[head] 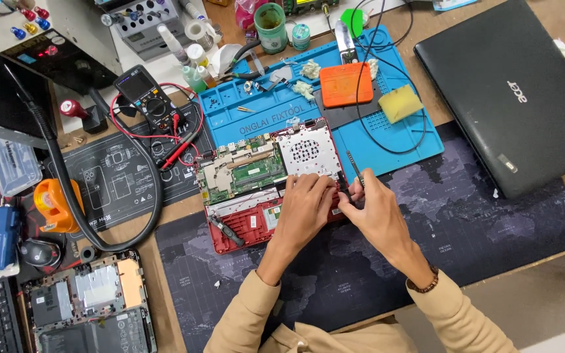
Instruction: Reassembling a laptop by connecting internal cables and screwing components into place on a motherboard.
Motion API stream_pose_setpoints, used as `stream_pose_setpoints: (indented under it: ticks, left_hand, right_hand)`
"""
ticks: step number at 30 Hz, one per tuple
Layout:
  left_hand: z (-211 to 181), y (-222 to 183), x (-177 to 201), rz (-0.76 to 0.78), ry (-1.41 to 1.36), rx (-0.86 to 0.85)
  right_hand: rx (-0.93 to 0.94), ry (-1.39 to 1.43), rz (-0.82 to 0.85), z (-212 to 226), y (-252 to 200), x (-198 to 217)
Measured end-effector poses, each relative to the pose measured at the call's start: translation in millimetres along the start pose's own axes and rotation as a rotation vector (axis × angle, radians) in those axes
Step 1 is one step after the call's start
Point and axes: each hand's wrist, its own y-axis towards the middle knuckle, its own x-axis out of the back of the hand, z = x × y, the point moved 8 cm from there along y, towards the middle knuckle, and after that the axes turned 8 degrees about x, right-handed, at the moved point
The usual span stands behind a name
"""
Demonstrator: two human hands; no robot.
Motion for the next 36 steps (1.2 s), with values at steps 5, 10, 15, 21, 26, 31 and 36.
stream_pose_setpoints:
  ticks: [5,10,15,21,26,31,36]
  left_hand:
    - [7,4,-2,-0.033,0.094,0.0]
    - [19,2,-12,-0.048,0.151,-0.015]
    - [25,-3,-21,-0.076,0.246,-0.064]
    - [14,-5,4,-0.127,0.28,0.019]
    - [27,-28,44,-0.206,0.332,0.19]
    - [65,-73,86,-0.333,0.507,0.346]
    - [105,-118,113,-0.288,0.626,0.704]
  right_hand:
    - [-0.039,-0.003,0.057,-2,18,12]
    - [0.068,-0.322,-0.027,-12,27,12]
    - [0.14,-0.424,-0.052,-3,31,10]
    - [0.17,-0.513,-0.093,5,22,16]
    - [0.138,-0.316,0.049,21,10,0]
    - [0.088,-0.287,0.14,37,9,-7]
    - [0.108,-0.326,0.115,43,10,-19]
